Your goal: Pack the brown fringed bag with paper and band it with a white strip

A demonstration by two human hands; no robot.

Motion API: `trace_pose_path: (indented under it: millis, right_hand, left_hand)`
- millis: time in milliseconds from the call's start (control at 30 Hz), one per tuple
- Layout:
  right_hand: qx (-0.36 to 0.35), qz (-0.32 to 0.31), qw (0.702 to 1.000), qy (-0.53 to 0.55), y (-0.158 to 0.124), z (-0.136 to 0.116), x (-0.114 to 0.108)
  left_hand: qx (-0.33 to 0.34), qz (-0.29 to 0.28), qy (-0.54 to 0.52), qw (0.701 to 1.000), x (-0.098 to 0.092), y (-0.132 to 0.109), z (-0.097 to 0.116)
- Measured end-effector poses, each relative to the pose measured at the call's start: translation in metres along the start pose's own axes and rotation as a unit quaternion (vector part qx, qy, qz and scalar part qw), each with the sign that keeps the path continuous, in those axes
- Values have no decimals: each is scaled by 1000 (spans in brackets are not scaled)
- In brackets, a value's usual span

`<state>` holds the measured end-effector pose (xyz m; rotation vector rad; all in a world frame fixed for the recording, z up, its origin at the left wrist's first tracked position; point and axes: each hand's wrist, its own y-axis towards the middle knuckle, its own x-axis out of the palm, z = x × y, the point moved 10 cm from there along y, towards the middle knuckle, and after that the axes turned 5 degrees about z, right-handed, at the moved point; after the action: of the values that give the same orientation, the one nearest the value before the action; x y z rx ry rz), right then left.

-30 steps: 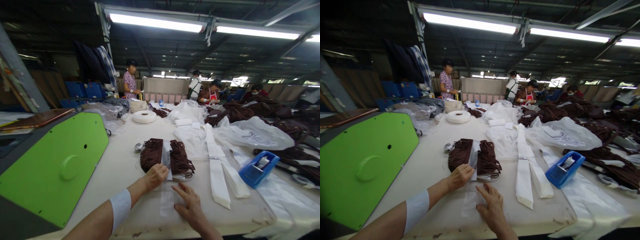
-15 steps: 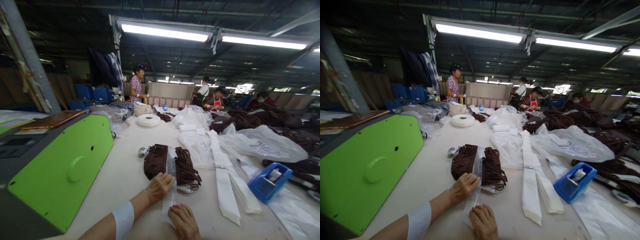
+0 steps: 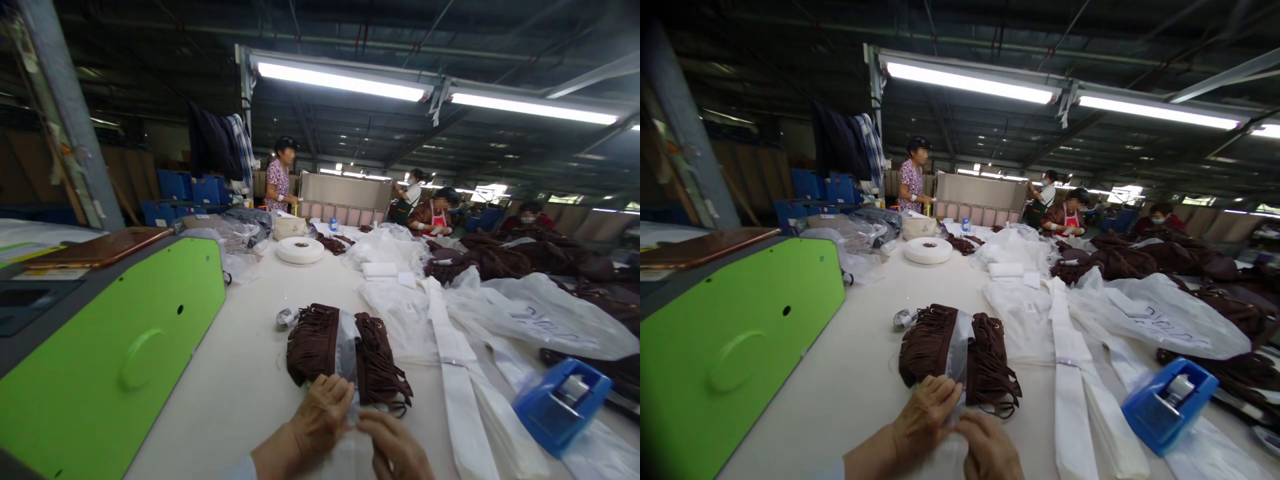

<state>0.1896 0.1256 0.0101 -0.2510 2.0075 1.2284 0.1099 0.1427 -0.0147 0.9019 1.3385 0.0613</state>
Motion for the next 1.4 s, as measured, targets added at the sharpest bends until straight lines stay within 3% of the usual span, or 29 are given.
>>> trace_pose_path:
  millis: [100,233,367,500,700,867,1100,1400]
  right_hand:
    - [66,29,997,-36,55,37,-16]
    - [51,-9,996,-78,107,65,6]
    - [75,-91,988,-96,121,89,37]
    - [109,-157,980,-51,121,97,56]
    - [106,-168,980,-8,122,92,62]
    - [68,-185,979,-42,122,84,65]
    - [60,-119,989,-69,115,85,65]
    - [-21,-98,993,-58,104,72,50]
  left_hand:
    - [11,56,21,998,-6,0,2]
    - [46,184,50,981,-25,1,6]
    - [54,303,95,947,-40,-1,8]
    - [43,353,89,930,-47,-1,7]
    - [46,356,81,930,-49,0,6]
    - [50,352,81,931,-48,-2,6]
    - [51,342,90,934,-43,-5,5]
    - [72,305,71,947,-45,-7,7]
